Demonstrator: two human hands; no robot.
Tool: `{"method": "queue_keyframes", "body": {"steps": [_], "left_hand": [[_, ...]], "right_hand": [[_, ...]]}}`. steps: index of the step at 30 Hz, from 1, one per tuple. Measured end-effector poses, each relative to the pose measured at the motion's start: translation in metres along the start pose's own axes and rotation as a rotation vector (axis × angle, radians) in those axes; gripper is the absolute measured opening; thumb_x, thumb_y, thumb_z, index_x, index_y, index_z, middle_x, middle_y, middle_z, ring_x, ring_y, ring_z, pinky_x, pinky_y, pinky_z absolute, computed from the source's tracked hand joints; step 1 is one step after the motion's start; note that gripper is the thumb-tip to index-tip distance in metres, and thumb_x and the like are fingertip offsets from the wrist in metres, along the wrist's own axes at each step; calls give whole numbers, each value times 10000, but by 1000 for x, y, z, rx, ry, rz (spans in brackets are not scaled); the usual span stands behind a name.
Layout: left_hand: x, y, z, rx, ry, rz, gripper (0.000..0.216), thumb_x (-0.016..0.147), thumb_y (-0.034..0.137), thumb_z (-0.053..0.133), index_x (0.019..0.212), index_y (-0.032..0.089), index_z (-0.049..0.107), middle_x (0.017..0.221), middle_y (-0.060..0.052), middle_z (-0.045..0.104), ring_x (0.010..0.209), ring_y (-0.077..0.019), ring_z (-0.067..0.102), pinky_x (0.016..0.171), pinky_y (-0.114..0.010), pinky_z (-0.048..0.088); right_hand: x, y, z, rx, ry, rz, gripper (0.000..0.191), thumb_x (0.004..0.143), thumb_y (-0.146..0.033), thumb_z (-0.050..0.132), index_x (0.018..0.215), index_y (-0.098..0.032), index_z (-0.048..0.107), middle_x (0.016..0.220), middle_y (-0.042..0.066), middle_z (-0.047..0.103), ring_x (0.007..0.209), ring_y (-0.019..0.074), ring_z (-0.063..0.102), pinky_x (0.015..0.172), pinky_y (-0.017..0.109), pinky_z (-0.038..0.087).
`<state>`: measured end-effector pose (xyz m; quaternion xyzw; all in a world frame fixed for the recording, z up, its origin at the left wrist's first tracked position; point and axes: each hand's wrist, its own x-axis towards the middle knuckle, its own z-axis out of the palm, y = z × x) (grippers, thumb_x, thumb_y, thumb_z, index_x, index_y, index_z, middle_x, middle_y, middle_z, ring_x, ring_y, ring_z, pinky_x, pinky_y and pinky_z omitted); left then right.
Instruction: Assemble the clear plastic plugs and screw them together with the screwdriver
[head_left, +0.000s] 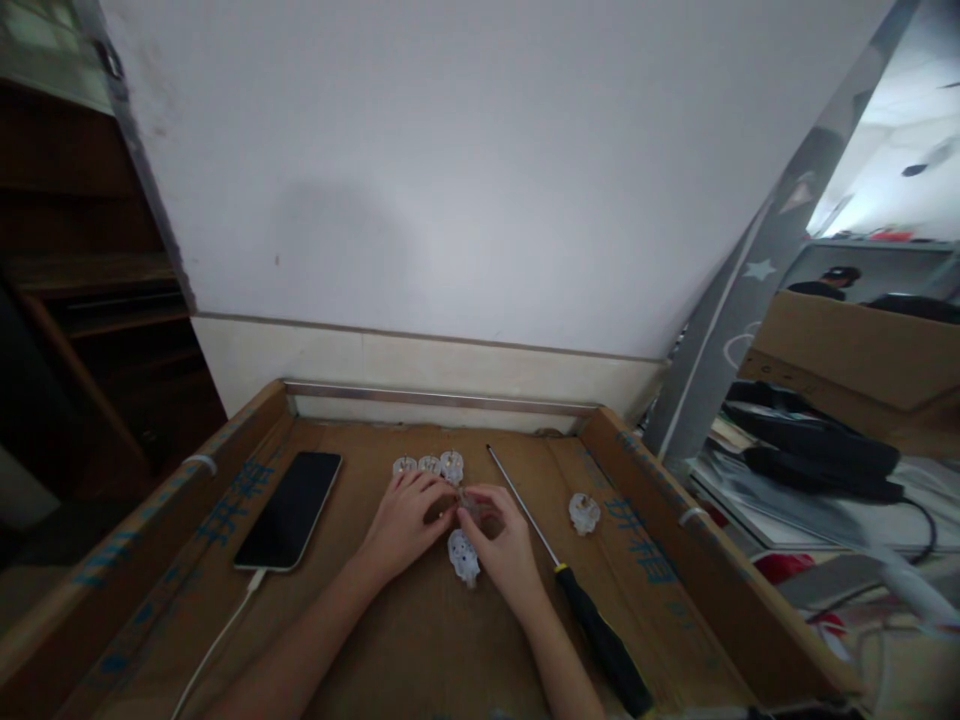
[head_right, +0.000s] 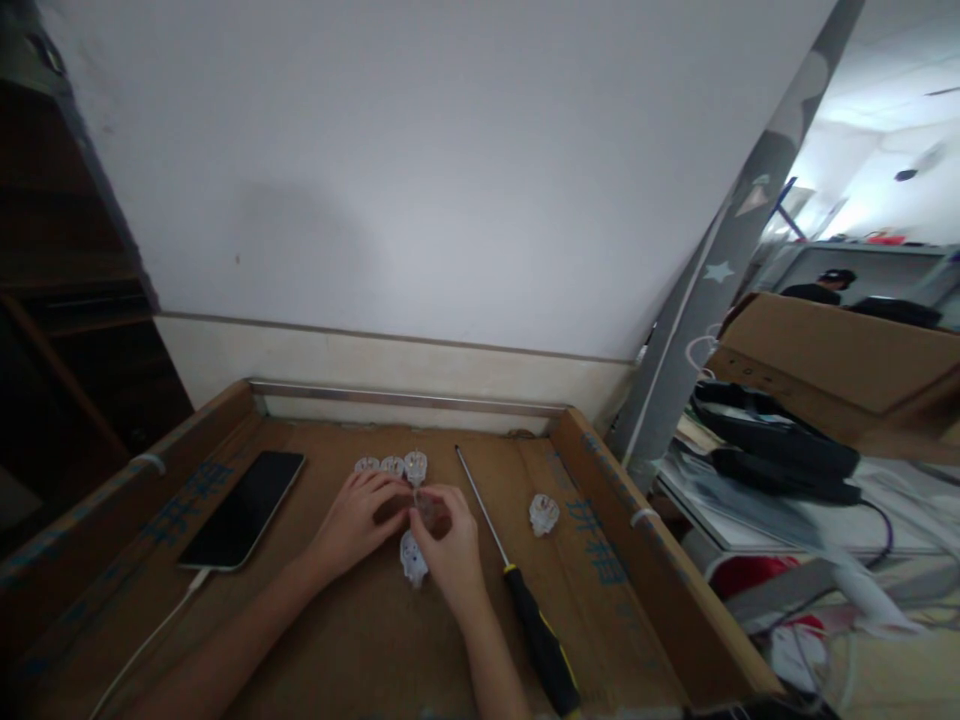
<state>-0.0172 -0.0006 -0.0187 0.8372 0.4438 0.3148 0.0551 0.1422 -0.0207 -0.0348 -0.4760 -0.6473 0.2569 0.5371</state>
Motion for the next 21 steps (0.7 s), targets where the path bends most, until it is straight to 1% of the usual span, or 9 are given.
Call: {"method": "queue_keyframes", "body": {"steps": [6, 10, 15, 18, 21], "left_hand": [[-1, -2, 3, 13, 32, -49, 94, 787, 222, 605, 877, 248, 621, 937, 3, 678, 930, -209, 553, 858, -369, 372], [-1, 1, 2, 42, 54, -85, 49, 785, 241, 595, 827, 245, 619, 869, -6, 683, 894, -219, 567, 845, -383, 374], [-3, 7, 2, 79, 56, -128, 50, 801, 262, 577, 785, 236, 617, 822, -9, 687, 855, -219, 584, 833, -384, 375], [-5, 11, 2, 103, 73, -166, 64, 805, 273, 573, 790, 241, 626, 807, -9, 690, 840, -221, 595, 814, -380, 378], [-6, 10, -1, 104, 114, -235, 59, 796, 249, 575, 812, 239, 631, 799, -5, 693, 814, -208, 612, 798, -363, 387]], "right_hand": [[0, -4, 3, -4, -26, -31, 153, 788, -234, 581, 932, -192, 614, 945, 74, 623, 867, 177, 609, 712, 290, 519], [0, 1, 6, -24, 26, -36, 95, 816, -262, 558, 855, -186, 599, 921, 79, 605, 866, 175, 601, 722, 292, 513], [0, 4, 12, -40, 68, -54, 104, 810, -275, 569, 751, -190, 558, 853, 59, 595, 797, 162, 598, 699, 285, 507], [0, -2, 15, -51, 139, -73, 119, 818, -292, 560, 748, -196, 555, 853, 56, 588, 835, 168, 585, 758, 310, 492], [3, -5, 15, -48, 255, -65, 143, 824, -333, 549, 794, -194, 558, 868, 64, 587, 869, 177, 577, 811, 337, 476]]}}
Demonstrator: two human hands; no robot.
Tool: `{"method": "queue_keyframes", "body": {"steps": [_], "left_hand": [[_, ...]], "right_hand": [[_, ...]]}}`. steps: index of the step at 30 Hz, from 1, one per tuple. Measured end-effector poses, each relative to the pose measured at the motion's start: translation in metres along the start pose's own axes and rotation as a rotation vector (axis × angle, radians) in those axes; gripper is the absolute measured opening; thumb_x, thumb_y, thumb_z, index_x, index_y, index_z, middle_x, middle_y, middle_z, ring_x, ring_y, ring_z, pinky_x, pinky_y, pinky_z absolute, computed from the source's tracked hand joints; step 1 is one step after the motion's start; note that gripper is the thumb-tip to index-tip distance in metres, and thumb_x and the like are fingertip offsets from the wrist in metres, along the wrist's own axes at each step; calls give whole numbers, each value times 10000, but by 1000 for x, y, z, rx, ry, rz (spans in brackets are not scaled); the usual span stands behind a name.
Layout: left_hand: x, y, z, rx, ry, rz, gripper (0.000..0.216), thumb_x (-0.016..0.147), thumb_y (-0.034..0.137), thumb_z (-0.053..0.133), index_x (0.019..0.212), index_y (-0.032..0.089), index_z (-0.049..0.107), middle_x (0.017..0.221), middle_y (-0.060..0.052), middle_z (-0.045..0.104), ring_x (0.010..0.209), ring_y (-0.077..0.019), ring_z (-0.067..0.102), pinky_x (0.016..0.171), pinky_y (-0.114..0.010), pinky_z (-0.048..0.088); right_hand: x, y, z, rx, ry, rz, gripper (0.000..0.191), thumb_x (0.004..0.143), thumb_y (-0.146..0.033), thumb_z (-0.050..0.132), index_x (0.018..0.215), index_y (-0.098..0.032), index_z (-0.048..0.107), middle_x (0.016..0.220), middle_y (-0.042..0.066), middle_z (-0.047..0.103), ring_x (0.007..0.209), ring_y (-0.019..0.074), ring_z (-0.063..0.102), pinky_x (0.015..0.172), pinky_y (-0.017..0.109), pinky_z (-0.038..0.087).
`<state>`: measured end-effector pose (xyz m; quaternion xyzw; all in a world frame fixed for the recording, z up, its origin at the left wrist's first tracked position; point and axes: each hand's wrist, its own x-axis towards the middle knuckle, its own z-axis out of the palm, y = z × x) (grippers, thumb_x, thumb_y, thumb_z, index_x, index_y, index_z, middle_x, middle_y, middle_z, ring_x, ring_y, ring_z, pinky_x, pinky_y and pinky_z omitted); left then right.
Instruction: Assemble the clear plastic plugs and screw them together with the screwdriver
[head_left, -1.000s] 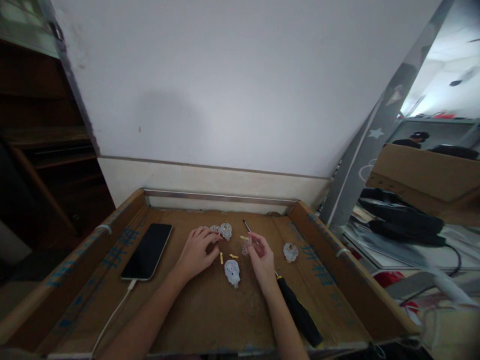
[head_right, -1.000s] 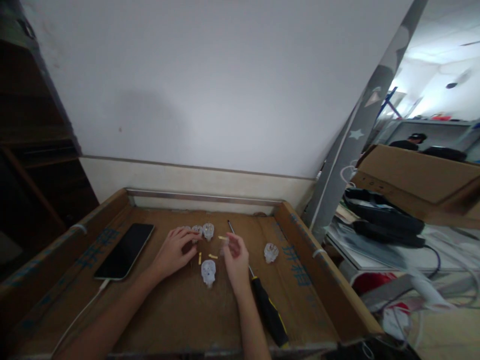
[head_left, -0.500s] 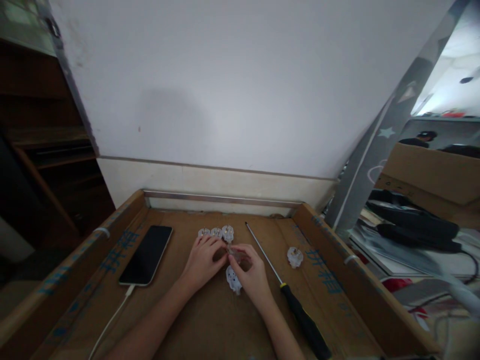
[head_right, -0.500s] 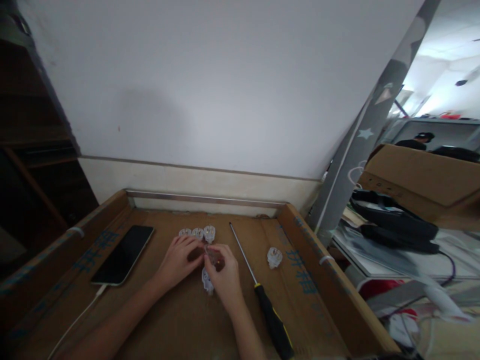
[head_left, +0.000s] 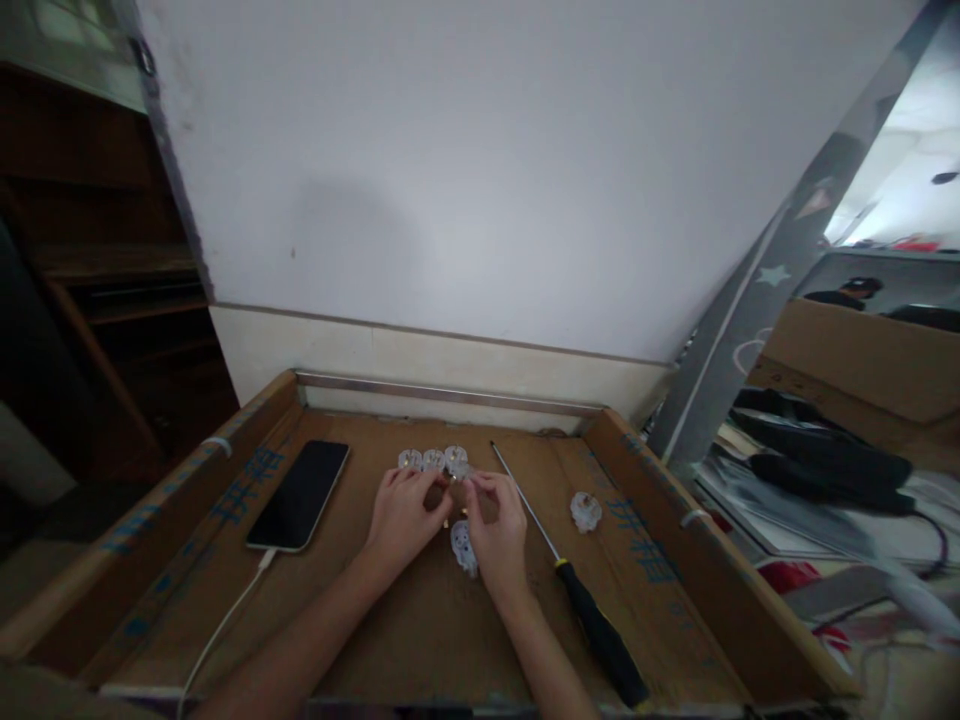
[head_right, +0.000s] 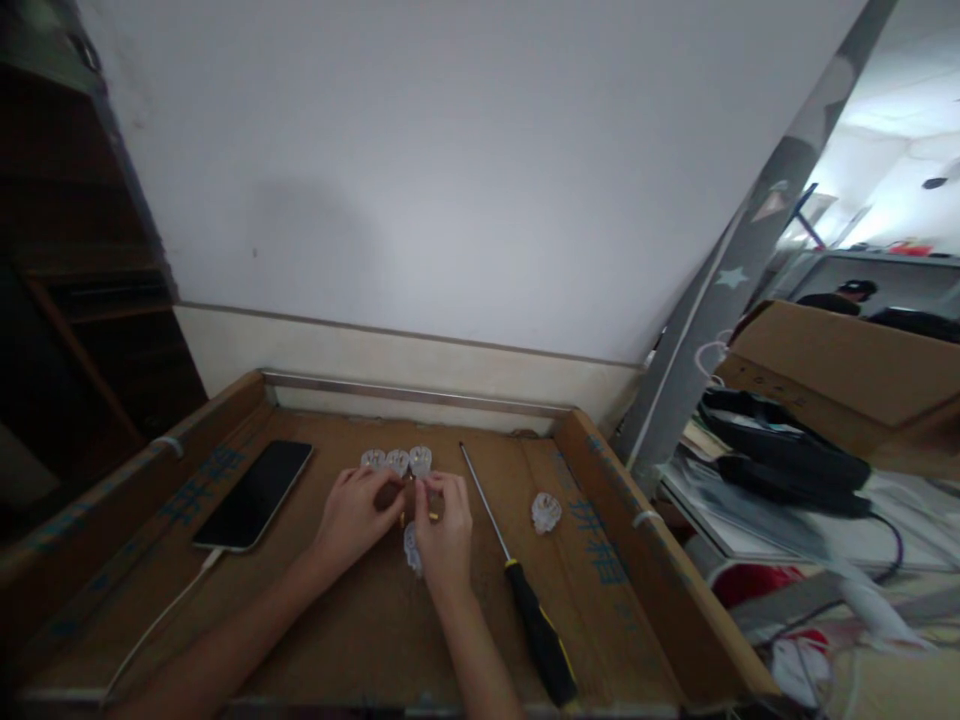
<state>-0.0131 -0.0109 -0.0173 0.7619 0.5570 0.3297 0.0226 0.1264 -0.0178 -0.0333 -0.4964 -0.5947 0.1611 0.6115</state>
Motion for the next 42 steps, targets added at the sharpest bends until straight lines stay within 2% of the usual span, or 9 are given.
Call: {"method": "queue_keyframes", "body": {"steps": [4, 7, 9, 13, 18, 29, 38, 42], "left_hand": [[3, -13, -10, -14, 90, -86, 87, 823, 278, 554, 836, 230, 627, 787, -4, 690, 785, -196, 616, 749, -328, 408], [3, -23, -17, -80, 82, -52, 89, 831, 274, 553, 859, 231, 626, 826, -3, 691, 800, -189, 611, 740, -313, 420], [1, -26, -18, -112, 36, -3, 86, 832, 250, 549, 860, 235, 629, 852, -3, 692, 816, -188, 606, 745, -312, 423], [-1, -25, -13, -72, -58, 83, 82, 824, 236, 555, 837, 240, 636, 862, -5, 688, 855, -201, 589, 784, -334, 410], [-2, -26, -9, 43, -44, 99, 96, 836, 260, 553, 822, 240, 646, 869, -21, 682, 883, -220, 560, 794, -352, 389], [-5, -29, -5, 41, -128, 128, 115, 847, 243, 532, 849, 236, 647, 884, -32, 679, 883, -210, 577, 796, -341, 415], [-4, -24, -6, -4, -51, 128, 114, 855, 238, 520, 869, 232, 633, 887, -25, 681, 885, -209, 588, 807, -349, 432], [-4, -20, -6, -40, 18, 166, 94, 840, 228, 537, 863, 227, 628, 879, -31, 678, 874, -212, 590, 797, -355, 437]], "right_hand": [[8, 7, -9, 10, 199, 117, 249, 859, -382, 472, 997, -176, 473, 856, 66, 579, 753, 162, 604, 669, 301, 509], [10, 12, -16, -7, 268, 191, 316, 853, -389, 453, 1075, -171, 399, 770, 32, 565, 613, 146, 594, 533, 262, 492], [8, 13, -17, -50, 248, 203, 309, 825, -387, 491, 1041, -173, 441, 722, 21, 572, 596, 151, 589, 533, 262, 483], [3, 13, -13, -166, 116, 180, 236, 775, -369, 544, 921, -185, 557, 664, 18, 598, 591, 170, 572, 577, 283, 452], [0, 13, -12, -260, 9, 160, 235, 802, -373, 502, 929, -192, 581, 729, 37, 630, 595, 179, 563, 580, 291, 419], [0, 15, -12, -274, -40, 104, 273, 842, -371, 462, 952, -172, 614, 841, 79, 643, 691, 196, 580, 675, 328, 450], [1, 17, -10, -182, -68, 95, 290, 850, -385, 481, 922, -158, 647, 861, 92, 635, 735, 192, 589, 711, 332, 465], [2, 16, -8, -103, -93, 111, 306, 861, -393, 469, 948, -150, 631, 853, 88, 654, 720, 172, 601, 661, 295, 487]]}}
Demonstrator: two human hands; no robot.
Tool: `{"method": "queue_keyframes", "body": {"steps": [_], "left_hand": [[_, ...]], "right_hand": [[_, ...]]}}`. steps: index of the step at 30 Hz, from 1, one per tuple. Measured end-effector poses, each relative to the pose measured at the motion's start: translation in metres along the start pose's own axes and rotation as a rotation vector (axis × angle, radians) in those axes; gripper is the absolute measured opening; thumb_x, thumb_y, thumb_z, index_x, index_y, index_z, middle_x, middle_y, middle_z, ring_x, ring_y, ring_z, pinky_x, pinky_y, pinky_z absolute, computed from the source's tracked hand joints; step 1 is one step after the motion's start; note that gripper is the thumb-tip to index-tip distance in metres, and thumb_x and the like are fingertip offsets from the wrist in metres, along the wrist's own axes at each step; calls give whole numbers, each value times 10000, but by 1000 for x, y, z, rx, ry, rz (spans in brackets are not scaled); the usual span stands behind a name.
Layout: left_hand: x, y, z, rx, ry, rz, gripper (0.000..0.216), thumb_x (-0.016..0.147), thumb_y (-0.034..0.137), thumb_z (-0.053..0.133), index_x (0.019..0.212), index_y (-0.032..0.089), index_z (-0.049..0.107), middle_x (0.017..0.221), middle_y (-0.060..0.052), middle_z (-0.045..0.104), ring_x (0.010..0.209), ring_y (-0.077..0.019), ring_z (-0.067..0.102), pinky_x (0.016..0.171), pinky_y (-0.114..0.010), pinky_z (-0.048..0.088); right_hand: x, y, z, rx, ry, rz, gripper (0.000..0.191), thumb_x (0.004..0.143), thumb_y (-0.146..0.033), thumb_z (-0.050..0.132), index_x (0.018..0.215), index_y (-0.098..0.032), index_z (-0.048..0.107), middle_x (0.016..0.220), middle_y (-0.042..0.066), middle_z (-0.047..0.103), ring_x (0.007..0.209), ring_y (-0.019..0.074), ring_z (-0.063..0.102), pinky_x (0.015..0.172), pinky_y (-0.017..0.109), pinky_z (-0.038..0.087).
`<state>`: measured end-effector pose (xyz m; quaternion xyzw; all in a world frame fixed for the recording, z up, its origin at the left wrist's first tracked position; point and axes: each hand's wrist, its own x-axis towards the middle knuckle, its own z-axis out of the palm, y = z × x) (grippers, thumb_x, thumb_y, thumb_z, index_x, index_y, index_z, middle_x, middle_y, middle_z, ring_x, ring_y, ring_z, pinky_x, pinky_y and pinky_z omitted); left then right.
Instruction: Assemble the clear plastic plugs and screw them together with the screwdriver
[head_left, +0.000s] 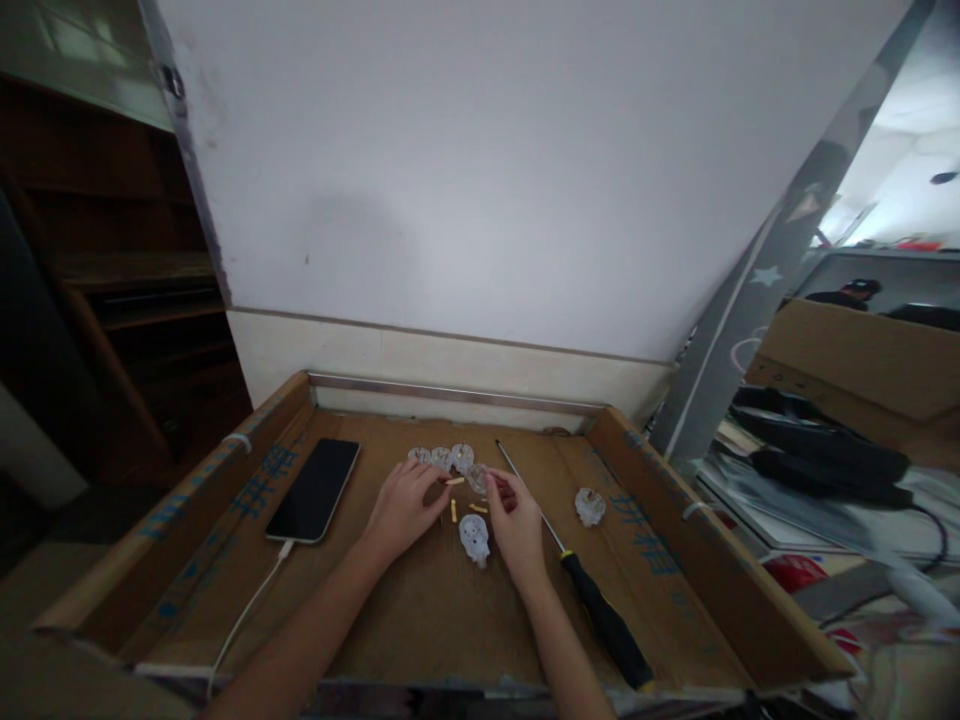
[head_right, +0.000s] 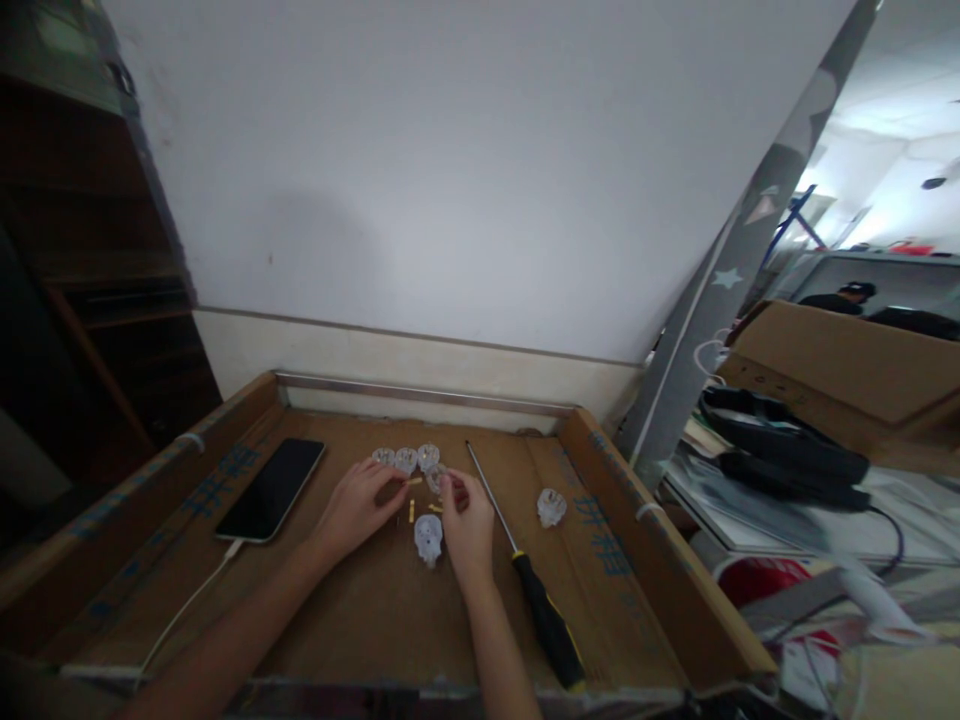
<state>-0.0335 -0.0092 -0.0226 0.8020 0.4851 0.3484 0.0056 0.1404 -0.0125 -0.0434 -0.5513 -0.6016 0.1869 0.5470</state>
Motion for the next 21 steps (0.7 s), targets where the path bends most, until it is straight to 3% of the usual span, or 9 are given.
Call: {"method": "queue_keyframes", "body": {"steps": [9, 15, 21], "left_hand": [[1, 1, 2, -17, 63, 47, 73, 812, 195, 559, 842, 208, 624, 846, -35, 670, 842, -213, 587, 765, -350, 439], [1, 0, 4, -50, 77, 57, 49, 811, 172, 567, 791, 198, 604, 770, -16, 652, 778, -189, 586, 736, -319, 446], [1, -1, 5, -22, 95, 79, 33, 813, 213, 586, 792, 208, 611, 795, -18, 661, 794, -190, 590, 744, -319, 451]], "right_hand": [[-5, -7, 7, 22, -75, -26, 270, 829, -395, 525, 900, -174, 664, 772, 51, 619, 617, 144, 547, 592, 268, 449], [-8, -10, 12, 35, -89, -23, 267, 844, -367, 498, 910, -159, 654, 827, 67, 637, 697, 155, 580, 639, 267, 457], [-8, -9, 12, 22, -101, -11, 266, 825, -376, 526, 908, -164, 665, 771, 47, 607, 631, 146, 544, 596, 265, 438]]}}
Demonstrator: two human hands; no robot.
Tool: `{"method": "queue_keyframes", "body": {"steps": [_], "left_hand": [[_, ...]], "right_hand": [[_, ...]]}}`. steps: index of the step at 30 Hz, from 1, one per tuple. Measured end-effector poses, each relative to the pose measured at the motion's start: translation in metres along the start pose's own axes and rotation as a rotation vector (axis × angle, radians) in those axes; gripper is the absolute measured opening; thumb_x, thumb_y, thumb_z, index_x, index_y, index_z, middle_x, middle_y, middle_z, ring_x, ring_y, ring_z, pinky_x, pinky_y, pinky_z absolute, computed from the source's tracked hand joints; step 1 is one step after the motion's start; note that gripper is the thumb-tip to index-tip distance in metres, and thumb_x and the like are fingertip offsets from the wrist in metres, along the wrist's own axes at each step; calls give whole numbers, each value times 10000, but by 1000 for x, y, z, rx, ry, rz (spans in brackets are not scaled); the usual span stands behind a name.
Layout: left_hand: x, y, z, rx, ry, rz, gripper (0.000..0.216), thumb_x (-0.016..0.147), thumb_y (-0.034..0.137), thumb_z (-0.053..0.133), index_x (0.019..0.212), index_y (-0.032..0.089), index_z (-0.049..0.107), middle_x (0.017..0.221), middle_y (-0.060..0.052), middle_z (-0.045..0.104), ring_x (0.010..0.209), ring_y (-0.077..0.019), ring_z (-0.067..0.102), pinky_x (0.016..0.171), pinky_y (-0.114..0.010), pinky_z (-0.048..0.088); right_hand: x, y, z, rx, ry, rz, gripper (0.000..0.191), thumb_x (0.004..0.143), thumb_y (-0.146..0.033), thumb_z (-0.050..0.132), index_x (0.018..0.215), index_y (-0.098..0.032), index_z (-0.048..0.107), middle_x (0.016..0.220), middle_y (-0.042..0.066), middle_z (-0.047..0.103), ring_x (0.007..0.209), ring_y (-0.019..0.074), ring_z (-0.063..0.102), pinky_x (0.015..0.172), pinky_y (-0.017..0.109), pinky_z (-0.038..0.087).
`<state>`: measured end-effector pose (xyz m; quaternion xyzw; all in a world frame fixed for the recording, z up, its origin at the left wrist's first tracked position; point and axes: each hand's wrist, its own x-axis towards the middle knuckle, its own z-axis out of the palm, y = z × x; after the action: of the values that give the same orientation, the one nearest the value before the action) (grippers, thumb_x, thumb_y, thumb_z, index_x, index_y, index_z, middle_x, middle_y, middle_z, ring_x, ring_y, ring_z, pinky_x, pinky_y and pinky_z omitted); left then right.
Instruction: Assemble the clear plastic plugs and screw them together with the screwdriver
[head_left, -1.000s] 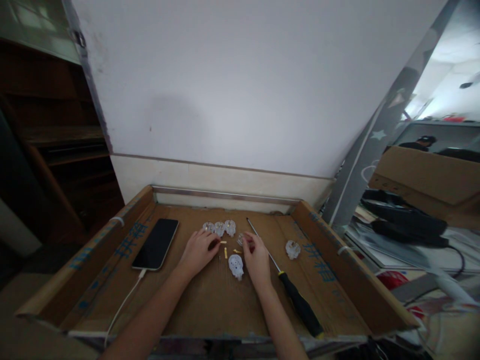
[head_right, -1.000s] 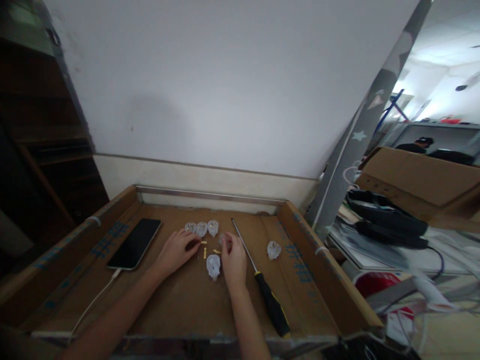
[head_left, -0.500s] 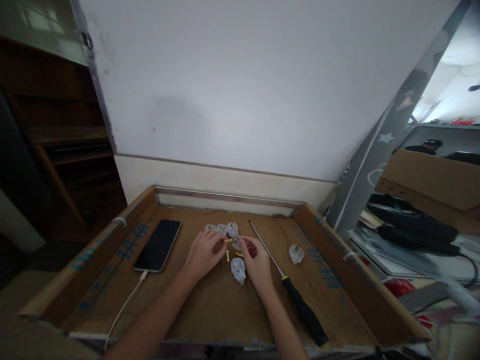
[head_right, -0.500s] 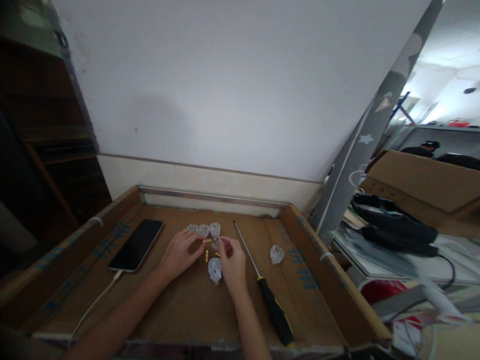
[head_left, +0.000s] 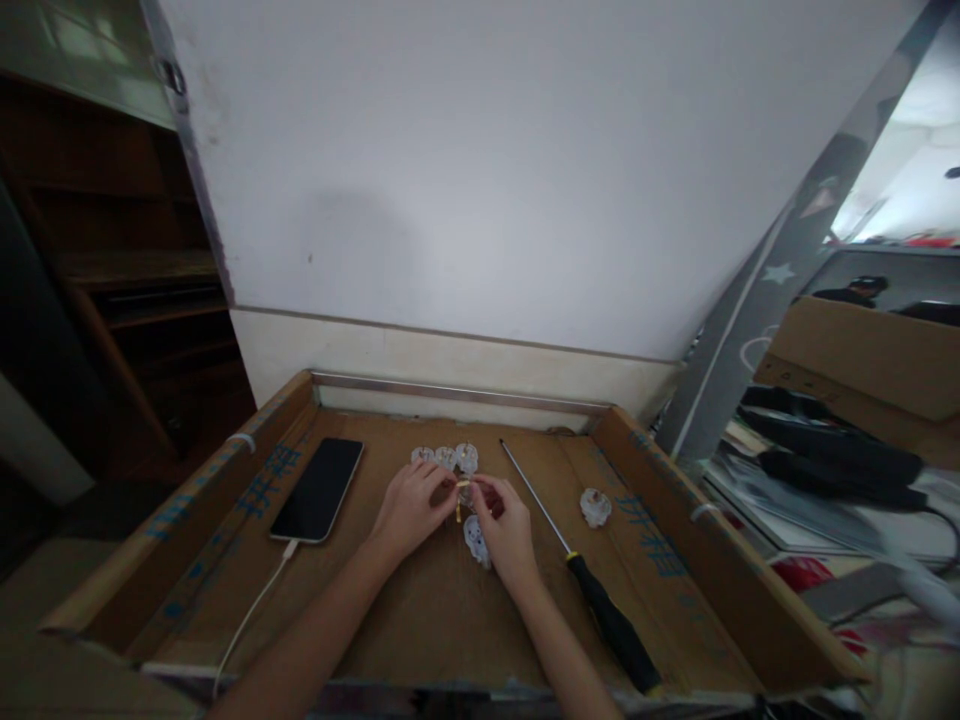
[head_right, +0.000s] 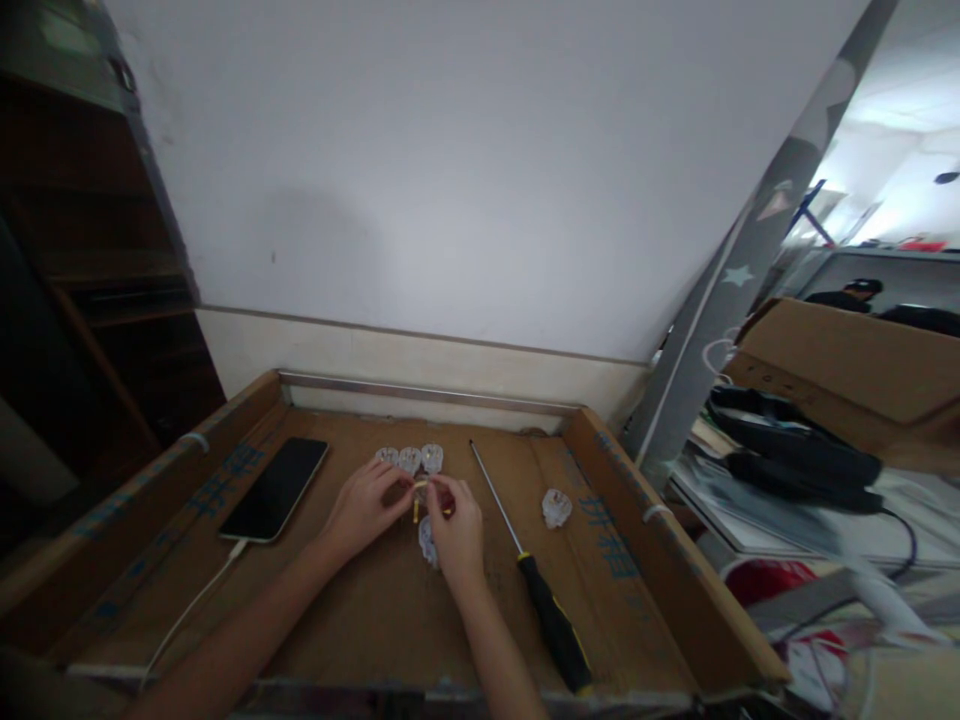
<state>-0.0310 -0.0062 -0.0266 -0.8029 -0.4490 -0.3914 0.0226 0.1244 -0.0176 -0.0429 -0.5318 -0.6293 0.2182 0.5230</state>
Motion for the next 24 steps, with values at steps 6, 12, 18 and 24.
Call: {"method": "queue_keyframes", "body": {"steps": [6, 12, 18, 24], "left_hand": [[-1, -1, -1, 15, 15, -52, 65, 809, 188, 588, 856, 211, 627, 829, -12, 692, 811, -195, 606, 744, -321, 459], [-2, 1, -1, 12, 10, -8, 55, 805, 179, 593, 827, 211, 632, 816, -3, 706, 794, -197, 613, 744, -328, 456], [-1, 3, 3, 48, 25, -23, 37, 794, 189, 600, 767, 208, 617, 755, 1, 695, 756, -196, 616, 722, -326, 461], [0, 4, 5, 23, 71, 11, 44, 806, 177, 582, 795, 210, 607, 760, 1, 694, 745, -183, 618, 771, -334, 470]], "right_hand": [[1, 6, 0, 6, 56, 59, 317, 837, -407, 501, 970, -153, 637, 784, 58, 613, 658, 161, 559, 644, 295, 459], [1, 7, 0, 29, 43, 44, 350, 836, -418, 497, 995, -144, 645, 861, 83, 627, 718, 168, 578, 680, 300, 469], [1, 1, 0, 39, 18, 1, 352, 829, -400, 502, 1012, -152, 671, 741, 48, 569, 629, 145, 531, 577, 262, 446], [-1, -2, -1, 82, 2, 2, 339, 820, -400, 512, 977, -156, 687, 786, 72, 595, 657, 155, 548, 602, 275, 458]]}}
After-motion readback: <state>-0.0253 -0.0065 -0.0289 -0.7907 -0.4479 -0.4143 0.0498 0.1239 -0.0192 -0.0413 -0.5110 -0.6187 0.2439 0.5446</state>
